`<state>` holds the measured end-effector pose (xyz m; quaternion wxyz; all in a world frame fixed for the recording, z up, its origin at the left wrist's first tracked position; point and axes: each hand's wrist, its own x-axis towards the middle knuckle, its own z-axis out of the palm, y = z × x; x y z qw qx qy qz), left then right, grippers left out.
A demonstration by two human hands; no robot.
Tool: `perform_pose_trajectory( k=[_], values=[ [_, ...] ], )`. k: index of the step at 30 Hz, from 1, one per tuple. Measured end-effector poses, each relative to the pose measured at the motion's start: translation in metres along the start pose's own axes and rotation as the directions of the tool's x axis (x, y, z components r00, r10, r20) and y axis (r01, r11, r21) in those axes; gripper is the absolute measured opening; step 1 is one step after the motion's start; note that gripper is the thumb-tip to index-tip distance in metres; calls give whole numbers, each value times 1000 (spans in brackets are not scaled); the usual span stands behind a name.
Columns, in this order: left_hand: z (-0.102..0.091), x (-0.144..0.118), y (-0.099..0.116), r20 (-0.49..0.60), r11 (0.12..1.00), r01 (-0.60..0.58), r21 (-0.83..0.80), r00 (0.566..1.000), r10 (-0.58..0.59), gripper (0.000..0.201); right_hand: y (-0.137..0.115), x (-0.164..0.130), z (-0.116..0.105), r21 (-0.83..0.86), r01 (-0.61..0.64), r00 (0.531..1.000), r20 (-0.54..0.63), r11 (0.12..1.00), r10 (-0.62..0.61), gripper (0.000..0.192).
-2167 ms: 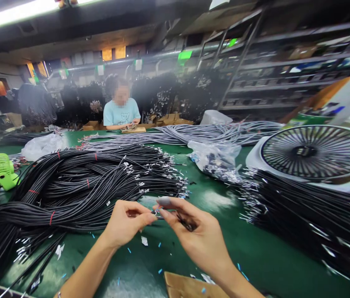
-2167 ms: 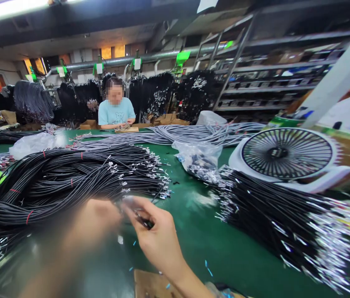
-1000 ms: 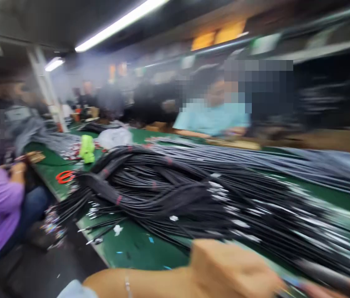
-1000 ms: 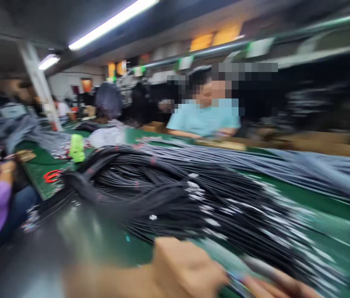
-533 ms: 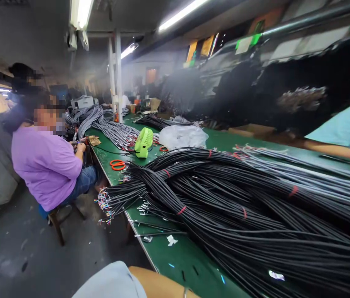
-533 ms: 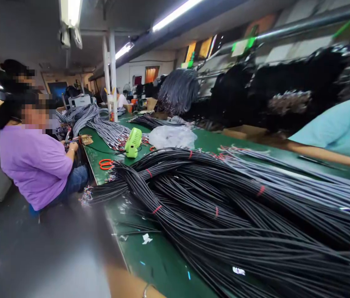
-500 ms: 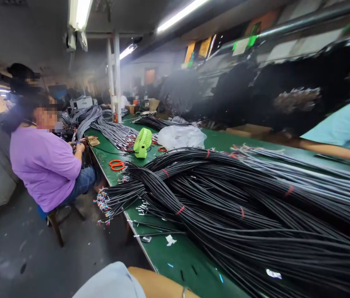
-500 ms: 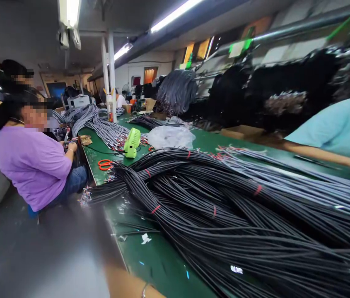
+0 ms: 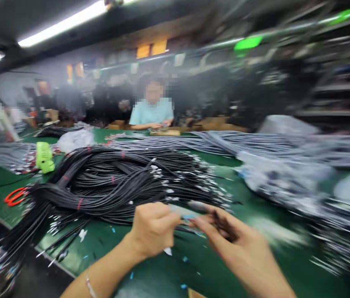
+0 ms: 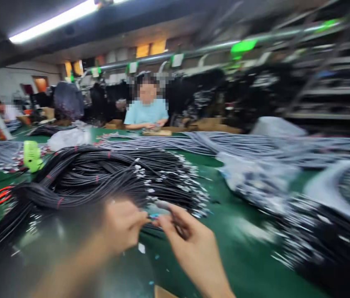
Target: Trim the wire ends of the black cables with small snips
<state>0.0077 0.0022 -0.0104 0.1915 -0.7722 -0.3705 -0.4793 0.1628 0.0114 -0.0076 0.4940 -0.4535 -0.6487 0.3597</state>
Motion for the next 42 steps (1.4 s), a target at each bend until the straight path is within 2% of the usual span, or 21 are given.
perform_pose_trajectory(
  k=[1, 3, 6, 10, 16, 28, 35, 42],
  values=[
    [-2, 1, 0, -40, 1000, -18, -18, 999, 17, 33, -8, -4, -5, 22, 8, 997, -76, 1000, -7, 35],
    [-7, 3, 0, -71, 1000, 16, -5, 997, -16, 33, -20, -6, -5, 42, -7, 997, -72, 999, 10, 34],
    [-13, 4, 2, -115, 996, 46, 78, 993, -36, 33, -27, 0, 1, -17, 43, 994, -104, 999, -45, 39],
    [-18, 5, 4, -182, 982, 61, 179, 983, -28, 29, -26, 1, 2, -81, 123, 992, -18, 989, -125, 34],
    [-19, 5, 5, -180, 968, 105, 229, 982, -64, 29, -30, -5, 0, -73, 237, 969, 83, 969, -231, 27],
    [-13, -7, 4, -137, 969, 102, 224, 988, -73, 27, -34, -5, 0, -42, 253, 964, 95, 967, -248, 29],
    [-19, 4, 8, -139, 973, 70, 221, 989, -40, 33, -35, -5, 0, -39, 242, 965, 111, 970, -236, 31],
    [-19, 4, 9, -140, 971, 68, 229, 989, -37, 33, -35, -4, 0, -34, 158, 977, 153, 987, -151, 39]
  ],
)
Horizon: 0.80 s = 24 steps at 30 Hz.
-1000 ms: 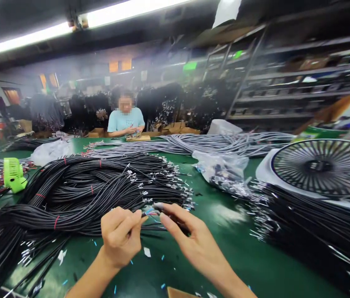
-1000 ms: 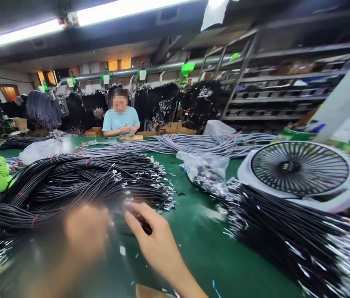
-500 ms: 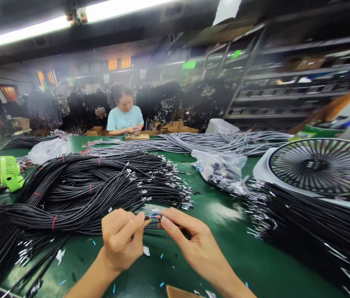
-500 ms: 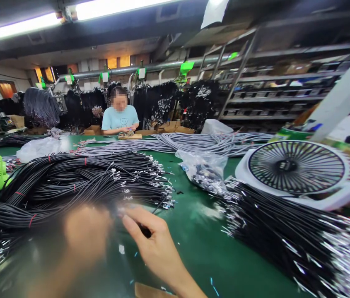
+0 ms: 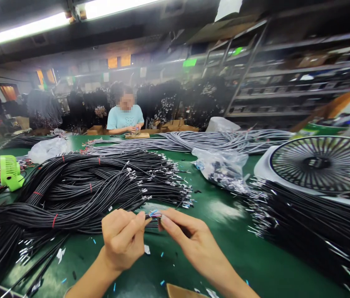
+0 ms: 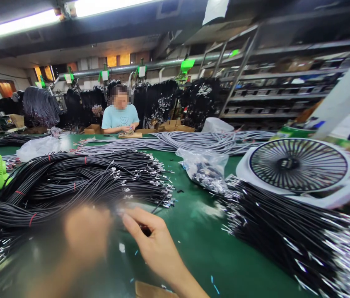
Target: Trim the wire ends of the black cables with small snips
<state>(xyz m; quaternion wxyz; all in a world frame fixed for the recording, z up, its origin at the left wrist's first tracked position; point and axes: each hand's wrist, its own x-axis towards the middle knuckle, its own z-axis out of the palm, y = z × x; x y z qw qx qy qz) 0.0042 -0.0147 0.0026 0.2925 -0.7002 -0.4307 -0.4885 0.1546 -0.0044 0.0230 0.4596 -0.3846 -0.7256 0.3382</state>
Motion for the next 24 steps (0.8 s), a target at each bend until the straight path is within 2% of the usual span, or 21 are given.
perform_pose_trajectory(
  k=[13, 24],
  values=[
    [3, -8, 1, 40, 999, 16, 33, 999, -17, 20, 2, -1, -1, 36, -16, 1000, 12, 999, 15, 29],
    [3, -9, 1, 7, 999, -30, 10, 1000, 30, 26, 5, -3, -1, -2, -23, 1000, 21, 1000, 23, 30]
  ],
)
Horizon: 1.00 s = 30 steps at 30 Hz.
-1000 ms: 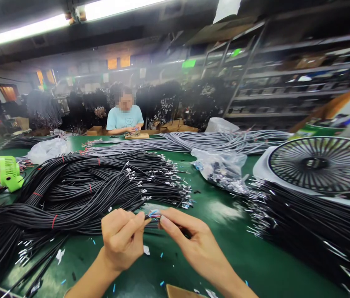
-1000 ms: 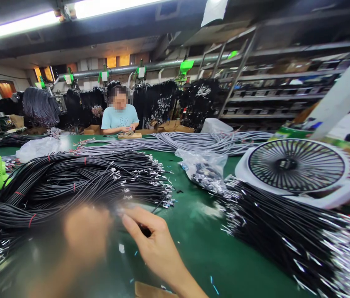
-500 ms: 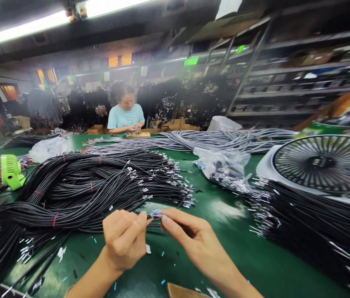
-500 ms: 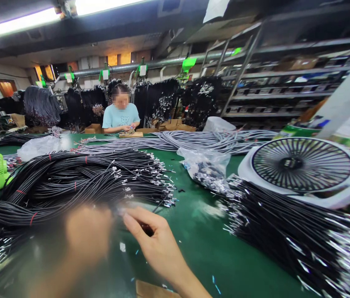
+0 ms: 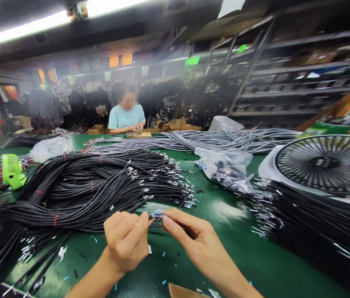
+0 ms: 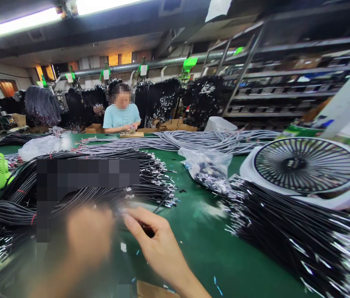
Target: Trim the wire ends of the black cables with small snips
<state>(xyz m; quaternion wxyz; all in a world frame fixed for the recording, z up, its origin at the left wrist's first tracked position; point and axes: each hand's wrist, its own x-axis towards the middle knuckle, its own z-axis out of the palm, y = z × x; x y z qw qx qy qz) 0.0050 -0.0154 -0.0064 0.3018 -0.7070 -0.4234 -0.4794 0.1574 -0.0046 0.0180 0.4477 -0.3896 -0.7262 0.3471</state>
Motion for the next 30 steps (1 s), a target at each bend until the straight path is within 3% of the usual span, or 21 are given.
perform_pose_trajectory(
  k=[5, 10, 13, 23, 30],
  values=[
    [-2, 6, 3, -40, 992, 48, -118, 998, -53, 23, -2, 1, 1, 11, 42, 997, -70, 999, -41, 30],
    [-6, 14, 8, -70, 935, 217, -282, 967, -246, 20, -6, 1, 1, -24, 124, 974, -187, 992, -126, 25],
    [-8, 16, 8, -28, 910, 265, -318, 957, -288, 22, -8, 1, 0, -87, 174, 956, -224, 981, -189, 24],
    [-6, 14, -1, 123, 849, 275, -452, 961, -246, 26, -8, 1, 0, -167, 259, 924, -243, 951, -295, 19],
    [-10, 19, -1, 327, 780, 400, -482, 908, -263, 32, -6, 0, -2, -170, 233, 937, -225, 957, -268, 20]
  ],
)
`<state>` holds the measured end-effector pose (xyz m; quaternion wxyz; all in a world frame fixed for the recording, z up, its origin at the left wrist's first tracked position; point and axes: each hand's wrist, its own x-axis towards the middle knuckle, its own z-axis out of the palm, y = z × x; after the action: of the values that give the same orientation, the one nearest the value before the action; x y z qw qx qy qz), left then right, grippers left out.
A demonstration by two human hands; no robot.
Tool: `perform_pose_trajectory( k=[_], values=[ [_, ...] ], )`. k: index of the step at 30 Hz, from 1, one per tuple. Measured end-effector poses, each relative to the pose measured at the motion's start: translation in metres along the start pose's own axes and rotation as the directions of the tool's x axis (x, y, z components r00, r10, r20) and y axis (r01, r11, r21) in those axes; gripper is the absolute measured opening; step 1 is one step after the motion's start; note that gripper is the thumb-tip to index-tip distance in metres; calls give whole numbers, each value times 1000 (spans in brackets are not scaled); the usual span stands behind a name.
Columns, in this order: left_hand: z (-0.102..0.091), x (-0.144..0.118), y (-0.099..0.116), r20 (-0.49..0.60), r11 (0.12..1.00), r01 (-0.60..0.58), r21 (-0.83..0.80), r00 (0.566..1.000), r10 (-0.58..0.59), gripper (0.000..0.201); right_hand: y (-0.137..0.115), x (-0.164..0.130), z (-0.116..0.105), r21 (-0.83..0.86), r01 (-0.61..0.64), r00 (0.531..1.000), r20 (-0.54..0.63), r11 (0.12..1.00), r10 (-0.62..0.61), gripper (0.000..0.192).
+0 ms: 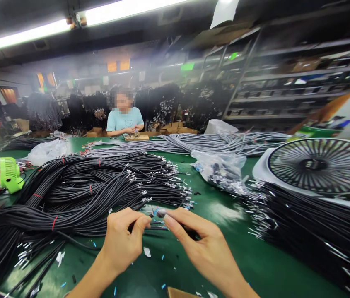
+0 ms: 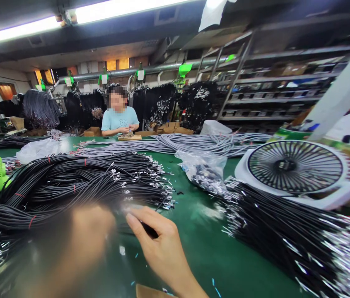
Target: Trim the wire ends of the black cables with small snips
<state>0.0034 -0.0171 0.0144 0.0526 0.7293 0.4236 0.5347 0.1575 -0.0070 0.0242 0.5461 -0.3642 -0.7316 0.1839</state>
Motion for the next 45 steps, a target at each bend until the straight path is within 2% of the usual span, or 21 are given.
perform_pose_trajectory(
  k=[3, 7, 10, 15, 17, 20, 23, 25, 27, 29, 31, 33, 36, 37, 38, 40, 42, 43, 45],
  values=[
    [-1, 1, 3, 30, 997, 73, -32, 997, -73, 31, 3, 0, -1, -16, -62, 998, -32, 998, 61, 22],
    [1, -1, 4, -55, 992, 117, -48, 991, -119, 23, 3, -1, -2, 43, -157, 987, -24, 987, 158, 23],
    [1, 0, 5, -77, 997, 66, -30, 995, -68, 22, 0, -1, 0, 62, -154, 988, 25, 986, 153, 20],
    [2, 0, 3, -64, 1000, -24, 4, 998, 24, 22, -2, 0, 3, 41, -142, 990, 10, 989, 141, 24],
    [3, -2, 1, -72, 998, -65, 14, 995, 65, 22, -1, 1, 3, 58, -161, 987, 12, 985, 161, 26],
    [5, -3, -2, -21, 995, -86, 45, 996, 87, 24, 1, 2, 2, 110, -235, 972, 18, 966, 234, 29],
    [3, 0, -2, 31, 1000, -18, 12, 999, 18, 22, 3, 3, 1, 257, -371, 929, 100, 892, 357, 35],
    [1, 4, -1, 42, 998, 38, -47, 998, -36, 20, 5, 4, 3, 399, -491, 871, 245, 775, 425, 42],
    [1, 7, -2, 51, 992, 84, -96, 996, -80, 18, 6, 5, 5, 488, -579, 814, 382, 653, 437, 48],
    [1, 8, -2, 30, 985, 127, -119, 992, -124, 14, 7, 7, 6, 496, -593, 804, 405, 634, 435, 49],
    [3, 6, -3, -10, 981, 158, -111, 987, -160, 12, 8, 8, 7, 456, -557, 830, 331, 695, 448, 47],
    [5, 4, -3, -29, 979, 181, -91, 982, -184, 11, 7, 8, 7, 434, -548, 837, 278, 715, 472, 45],
    [8, 2, -3, 28, 978, 196, -74, 980, -195, 13, 4, 5, 8, 489, -583, 813, 340, 649, 473, 45],
    [8, 1, -3, 58, 980, 187, -62, 981, -184, 15, 3, 4, 8, 496, -567, 824, 343, 658, 451, 43],
    [9, 1, -3, 85, 985, 170, -45, 983, -165, 17, 2, 3, 9, 481, -519, 854, 310, 706, 417, 40],
    [9, 1, -2, 133, 991, 132, -5, 983, -130, 21, 2, 3, 7, 356, -337, 941, 150, 871, 303, 30],
    [8, 1, 0, 171, 992, 123, 19, 977, -124, 27, 5, 6, 3, 155, -136, 991, 4, 979, 137, 20],
    [7, 1, 1, 186, 991, 134, 18, 973, -136, 29, 7, 7, -1, 73, -78, 995, -55, 994, 82, 17],
    [6, 2, 4, 194, 983, 183, -10, 965, -178, 31, 14, 11, -9, -8, -74, 973, -219, 997, 70, 12]
  ],
)
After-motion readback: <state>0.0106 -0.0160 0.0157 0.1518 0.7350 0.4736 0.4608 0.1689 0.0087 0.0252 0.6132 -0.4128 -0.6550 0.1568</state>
